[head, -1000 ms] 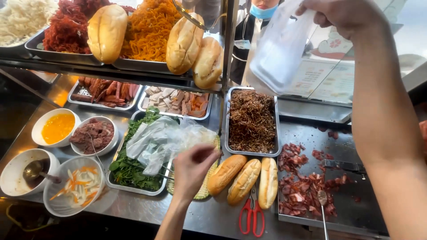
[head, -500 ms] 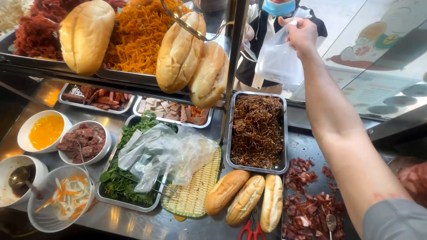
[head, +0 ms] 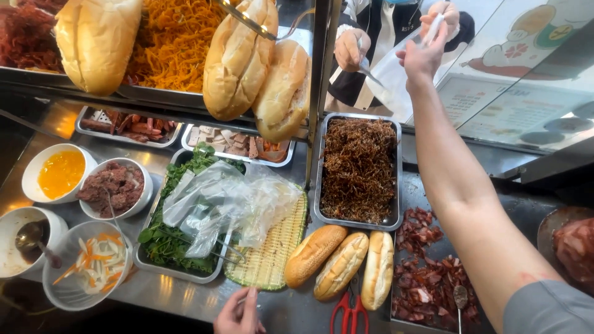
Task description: Preparing sandwiches by heating ingredients in a microwave and assembling them with meat and vegetables in bread rolls.
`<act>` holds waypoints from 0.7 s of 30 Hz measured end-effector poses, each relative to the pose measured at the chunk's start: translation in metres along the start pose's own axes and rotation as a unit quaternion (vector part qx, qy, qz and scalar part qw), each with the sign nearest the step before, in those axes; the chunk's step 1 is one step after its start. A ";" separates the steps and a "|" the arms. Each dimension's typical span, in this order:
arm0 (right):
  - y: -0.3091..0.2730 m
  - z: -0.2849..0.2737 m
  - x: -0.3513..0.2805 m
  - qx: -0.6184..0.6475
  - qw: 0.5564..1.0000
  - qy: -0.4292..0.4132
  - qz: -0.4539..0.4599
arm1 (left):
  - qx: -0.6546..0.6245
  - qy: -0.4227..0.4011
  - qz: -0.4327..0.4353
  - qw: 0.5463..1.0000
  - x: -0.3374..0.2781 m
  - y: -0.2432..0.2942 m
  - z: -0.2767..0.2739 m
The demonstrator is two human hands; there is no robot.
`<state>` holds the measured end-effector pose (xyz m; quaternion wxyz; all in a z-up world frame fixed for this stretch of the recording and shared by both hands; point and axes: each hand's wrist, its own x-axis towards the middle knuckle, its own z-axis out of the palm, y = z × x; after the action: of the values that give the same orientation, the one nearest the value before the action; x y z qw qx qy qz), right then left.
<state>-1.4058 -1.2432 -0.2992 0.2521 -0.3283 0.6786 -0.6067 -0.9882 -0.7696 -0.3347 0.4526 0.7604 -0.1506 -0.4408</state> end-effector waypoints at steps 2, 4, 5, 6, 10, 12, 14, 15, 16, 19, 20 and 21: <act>-0.007 -0.006 -0.020 0.027 0.999 -0.021 0.012 | 0.029 -0.070 0.032 0.997 -0.002 0.024 0.007; -0.008 -0.009 -0.037 0.063 0.997 -0.043 0.007 | 0.045 -0.141 0.076 0.986 0.000 0.031 0.018; -0.006 -0.009 -0.043 0.030 0.991 -0.099 0.090 | 0.059 -0.137 0.138 0.979 0.002 0.028 0.025; -0.007 -0.008 -0.045 -0.003 0.973 -0.157 0.166 | 0.069 -0.129 0.201 0.969 0.006 0.027 0.035; 0.000 -0.014 -0.041 0.075 0.896 -0.266 0.349 | 0.063 -0.156 0.186 0.968 0.006 0.044 0.058; 0.014 -0.014 -0.040 0.122 0.909 -0.198 0.347 | 0.023 -0.238 0.078 0.968 0.000 0.053 0.057; 0.035 -0.015 -0.017 0.117 0.904 -0.228 0.343 | -0.004 -0.232 0.078 0.970 0.002 0.059 0.051; 0.048 -0.013 -0.008 0.119 0.900 -0.249 0.338 | -0.024 -0.232 0.084 0.969 0.003 0.059 0.046; 0.063 -0.019 0.011 0.104 0.891 -0.272 0.349 | -0.033 -0.207 0.070 0.975 0.000 0.062 0.043; 0.096 -0.012 0.033 0.093 0.874 -0.306 0.366 | -0.050 -0.158 0.078 0.983 -0.002 0.067 0.013; 0.091 -0.011 0.034 0.082 0.881 -0.270 0.379 | -0.040 -0.121 0.091 0.988 0.002 0.070 0.005; 0.087 -0.008 0.038 0.070 0.888 -0.233 0.389 | -0.028 -0.083 0.103 0.991 0.007 0.073 -0.004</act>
<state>-1.4495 -1.2624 -0.3823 0.6414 -0.1518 0.6293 -0.4119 -0.9690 -0.8114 -0.2776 0.5029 0.6884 -0.2524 -0.4577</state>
